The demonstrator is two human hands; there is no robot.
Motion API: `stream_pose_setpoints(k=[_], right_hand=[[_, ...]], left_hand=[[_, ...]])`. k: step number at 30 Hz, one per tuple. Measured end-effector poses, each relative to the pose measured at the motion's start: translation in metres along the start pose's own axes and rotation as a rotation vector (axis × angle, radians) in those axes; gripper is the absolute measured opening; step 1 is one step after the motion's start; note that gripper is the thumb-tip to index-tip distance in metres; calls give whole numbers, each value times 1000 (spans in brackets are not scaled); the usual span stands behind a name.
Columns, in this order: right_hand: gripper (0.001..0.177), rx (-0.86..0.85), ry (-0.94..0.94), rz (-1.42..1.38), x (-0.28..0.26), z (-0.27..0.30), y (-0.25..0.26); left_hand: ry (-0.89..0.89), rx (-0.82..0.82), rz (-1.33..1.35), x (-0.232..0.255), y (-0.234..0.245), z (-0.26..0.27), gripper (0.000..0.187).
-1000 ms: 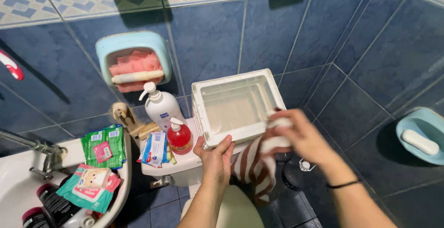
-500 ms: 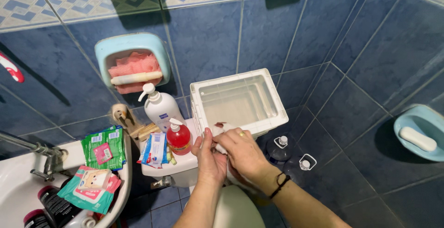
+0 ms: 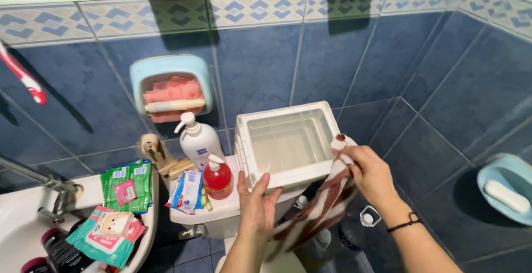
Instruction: The person wipes the exterior and interior surfaces of a white plastic storage container with a cloth. They open and close the lid, rotate the container, and wipe the sides and compartments thoroughly.
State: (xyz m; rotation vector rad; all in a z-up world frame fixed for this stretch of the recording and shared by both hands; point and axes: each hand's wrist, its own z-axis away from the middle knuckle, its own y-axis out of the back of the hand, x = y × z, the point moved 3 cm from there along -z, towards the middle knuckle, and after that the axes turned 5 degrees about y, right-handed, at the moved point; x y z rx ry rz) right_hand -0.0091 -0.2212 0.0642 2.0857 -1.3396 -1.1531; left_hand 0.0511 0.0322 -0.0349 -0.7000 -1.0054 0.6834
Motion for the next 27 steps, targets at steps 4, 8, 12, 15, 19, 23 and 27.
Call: stream_pose_setpoints(k=[4, 8, 12, 15, 19, 23, 27], right_hand=[[22, 104, -222, -216, 25, -23, -26], [25, 152, -408, -344, 55, -43, -56], [24, 261, -637, -842, 86, -41, -81], [23, 307, -768, -1120, 103, -29, -96], [20, 395, -758, -1314, 121, -12, -109], [25, 431, -608, -1314, 117, 2, -111], [28, 536, -1034, -1111, 102, 31, -128]], left_hand=[[-22, -18, 3, 2, -2, 1, 101], [6, -67, 21, 7, -6, 4, 103], [40, -70, 0, 15, -8, 7, 110], [72, -71, -12, 22, -7, 10, 115], [108, -65, -21, 24, -9, 6, 117], [109, -17, -45, 23, -10, 4, 118], [111, -22, -143, 23, -9, 2, 118]])
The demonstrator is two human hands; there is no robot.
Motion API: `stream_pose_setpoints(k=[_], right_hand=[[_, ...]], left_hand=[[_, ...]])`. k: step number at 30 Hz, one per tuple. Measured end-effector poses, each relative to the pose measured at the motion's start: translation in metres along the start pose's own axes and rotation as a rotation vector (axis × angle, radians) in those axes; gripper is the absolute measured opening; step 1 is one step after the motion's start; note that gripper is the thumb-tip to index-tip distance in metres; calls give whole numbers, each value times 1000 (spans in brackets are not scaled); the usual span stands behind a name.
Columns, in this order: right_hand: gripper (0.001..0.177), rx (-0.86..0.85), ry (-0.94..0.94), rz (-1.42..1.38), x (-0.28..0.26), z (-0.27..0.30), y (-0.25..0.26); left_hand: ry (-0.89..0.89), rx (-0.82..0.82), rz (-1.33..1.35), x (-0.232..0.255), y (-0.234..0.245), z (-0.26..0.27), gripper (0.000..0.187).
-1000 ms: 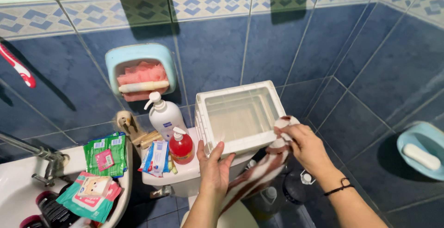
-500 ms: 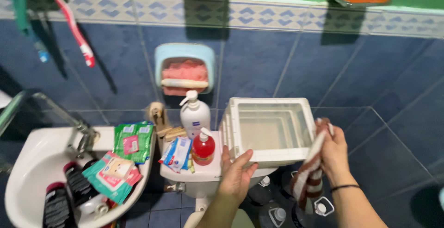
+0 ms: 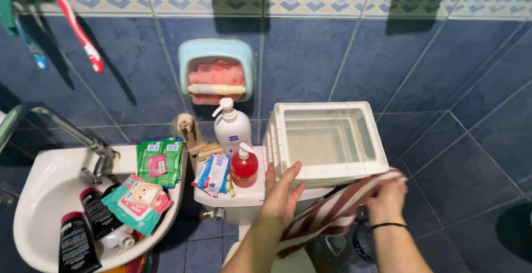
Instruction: The person wipes the exterior and interior surfaces of a white plastic storage container with a cloth. They open and close the lid, rotate the container, and wipe the sides and compartments thoroughly.
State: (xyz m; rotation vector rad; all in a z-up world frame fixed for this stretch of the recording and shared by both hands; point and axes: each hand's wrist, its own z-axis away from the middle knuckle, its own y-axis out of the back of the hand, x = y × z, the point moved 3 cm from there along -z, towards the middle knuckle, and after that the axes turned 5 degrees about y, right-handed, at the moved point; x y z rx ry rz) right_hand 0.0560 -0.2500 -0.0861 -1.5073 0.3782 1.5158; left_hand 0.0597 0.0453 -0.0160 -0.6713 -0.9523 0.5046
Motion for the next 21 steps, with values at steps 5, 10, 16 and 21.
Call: stream_pose_setpoints(k=[5, 10, 16, 21], right_hand=[[31, 80, -113, -217, 45, 18, -31], [25, 24, -97, -274, 58, 10, -38], [15, -34, -122, -245, 64, 4, -38], [5, -116, -82, -204, 49, 15, -53]], left_hand=[[38, 64, -201, 14, -2, -8, 122], [69, 216, -709, 38, -6, -22, 117], [-140, 355, -1275, 67, -18, -34, 106], [-901, 202, -1656, 89, -56, -22, 71]])
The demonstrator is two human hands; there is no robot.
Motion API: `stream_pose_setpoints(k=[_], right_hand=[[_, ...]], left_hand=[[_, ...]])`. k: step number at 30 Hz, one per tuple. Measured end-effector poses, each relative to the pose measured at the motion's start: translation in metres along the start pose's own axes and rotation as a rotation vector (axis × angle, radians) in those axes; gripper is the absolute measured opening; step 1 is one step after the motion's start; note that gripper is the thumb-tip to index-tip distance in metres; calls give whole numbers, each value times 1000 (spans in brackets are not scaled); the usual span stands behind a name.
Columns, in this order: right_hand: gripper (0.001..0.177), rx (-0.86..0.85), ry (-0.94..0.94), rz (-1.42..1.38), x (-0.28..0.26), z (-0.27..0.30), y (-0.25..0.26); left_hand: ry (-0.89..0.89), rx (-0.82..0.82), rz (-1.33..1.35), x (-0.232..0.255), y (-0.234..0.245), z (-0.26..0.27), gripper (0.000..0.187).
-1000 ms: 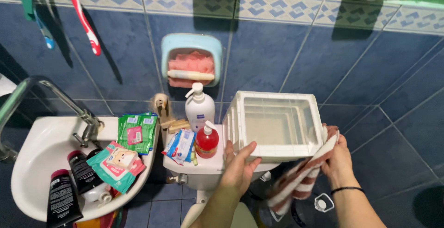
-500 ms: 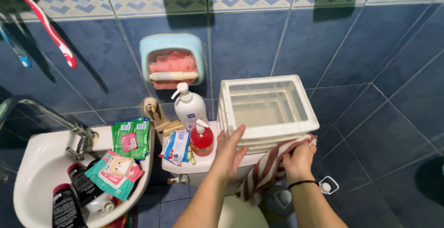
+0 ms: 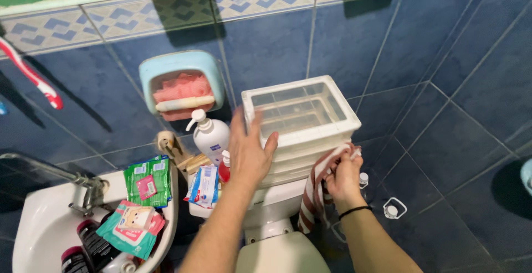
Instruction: The person wipes the exterior and interior surfaces of a white plastic storage container with a cloth. They open and close the lid, rotate the container, and wipe the sides and compartments thoroughly.
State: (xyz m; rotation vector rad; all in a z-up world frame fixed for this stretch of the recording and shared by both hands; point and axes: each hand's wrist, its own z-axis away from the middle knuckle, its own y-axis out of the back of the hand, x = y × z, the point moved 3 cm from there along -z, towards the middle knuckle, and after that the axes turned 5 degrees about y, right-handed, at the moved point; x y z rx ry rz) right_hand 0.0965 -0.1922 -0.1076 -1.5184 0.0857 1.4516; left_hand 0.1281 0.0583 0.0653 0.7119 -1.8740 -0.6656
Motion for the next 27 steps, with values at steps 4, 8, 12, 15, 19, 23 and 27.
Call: stream_pose_setpoints(k=[4, 8, 12, 15, 19, 23, 27], right_hand=[[14, 48, -47, 40, -8, 25, -18], [20, -87, 21, -20, 8, 58, -51], [25, -145, -118, -52, 51, 105, -81], [23, -182, -77, -42, 51, 117, -81], [20, -127, 302, 47, -8, 90, -53], [25, -58, 290, -35, -62, 54, -31], [39, -7, 309, 197, -92, 37, -31]], left_hand=[[-246, -404, -184, 11, -10, -24, 47], [-295, -438, -133, 8, -16, -31, 47], [-257, -453, -148, 10, -19, -25, 48], [-232, -457, -152, 13, -17, -18, 48], [-227, -453, -139, 17, -12, -10, 48], [-223, -451, -159, 20, -10, -7, 47], [-223, -446, -151, 21, -11, -6, 46]])
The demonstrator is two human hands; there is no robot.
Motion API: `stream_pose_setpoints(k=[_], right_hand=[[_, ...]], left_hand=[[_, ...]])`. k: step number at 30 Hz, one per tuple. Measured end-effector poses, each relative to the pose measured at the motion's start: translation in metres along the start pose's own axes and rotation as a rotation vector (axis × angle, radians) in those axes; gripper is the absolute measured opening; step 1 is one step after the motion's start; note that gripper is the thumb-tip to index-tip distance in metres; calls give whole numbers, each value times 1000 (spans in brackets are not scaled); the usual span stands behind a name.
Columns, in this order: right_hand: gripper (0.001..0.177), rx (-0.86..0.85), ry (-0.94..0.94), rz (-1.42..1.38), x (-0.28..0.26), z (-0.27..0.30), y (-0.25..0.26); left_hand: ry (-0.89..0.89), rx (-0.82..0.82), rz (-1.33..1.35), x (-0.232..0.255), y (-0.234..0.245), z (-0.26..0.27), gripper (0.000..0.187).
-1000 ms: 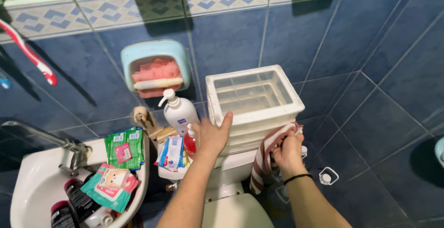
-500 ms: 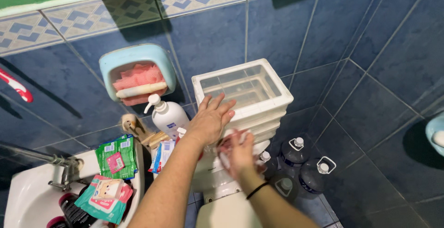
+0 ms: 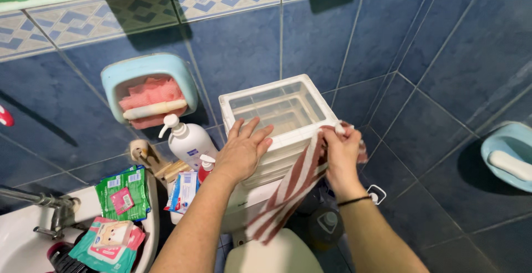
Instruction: The person wipes the exterior and interior surfaces of a white plastic storage container with a cloth. They open and close the lid, rotate the container, and wipe the sides and compartments thoroughly.
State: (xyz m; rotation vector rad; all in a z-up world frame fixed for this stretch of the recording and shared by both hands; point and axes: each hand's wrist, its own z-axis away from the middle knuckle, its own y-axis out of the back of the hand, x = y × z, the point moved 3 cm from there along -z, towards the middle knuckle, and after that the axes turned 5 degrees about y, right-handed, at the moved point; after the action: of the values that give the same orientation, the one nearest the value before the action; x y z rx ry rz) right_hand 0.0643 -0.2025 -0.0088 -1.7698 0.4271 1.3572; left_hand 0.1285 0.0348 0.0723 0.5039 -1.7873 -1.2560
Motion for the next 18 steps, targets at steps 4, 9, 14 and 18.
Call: stream_pose_setpoints(k=[4, 9, 14, 18], right_hand=[[45, -98, 84, 318, -14, -22, -14], [74, 264, 128, 791, 4, -31, -21], [29, 60, 309, 729, 14, -32, -5], [19, -35, 26, 32, 8, -22, 27]], left_hand=[[-6, 16, -22, -1, -3, 0, 46], [3, -6, -17, -4, -8, 1, 45], [26, -29, -29, -2, -7, 2, 46], [-10, -1, -38, 0, -5, 11, 46]])
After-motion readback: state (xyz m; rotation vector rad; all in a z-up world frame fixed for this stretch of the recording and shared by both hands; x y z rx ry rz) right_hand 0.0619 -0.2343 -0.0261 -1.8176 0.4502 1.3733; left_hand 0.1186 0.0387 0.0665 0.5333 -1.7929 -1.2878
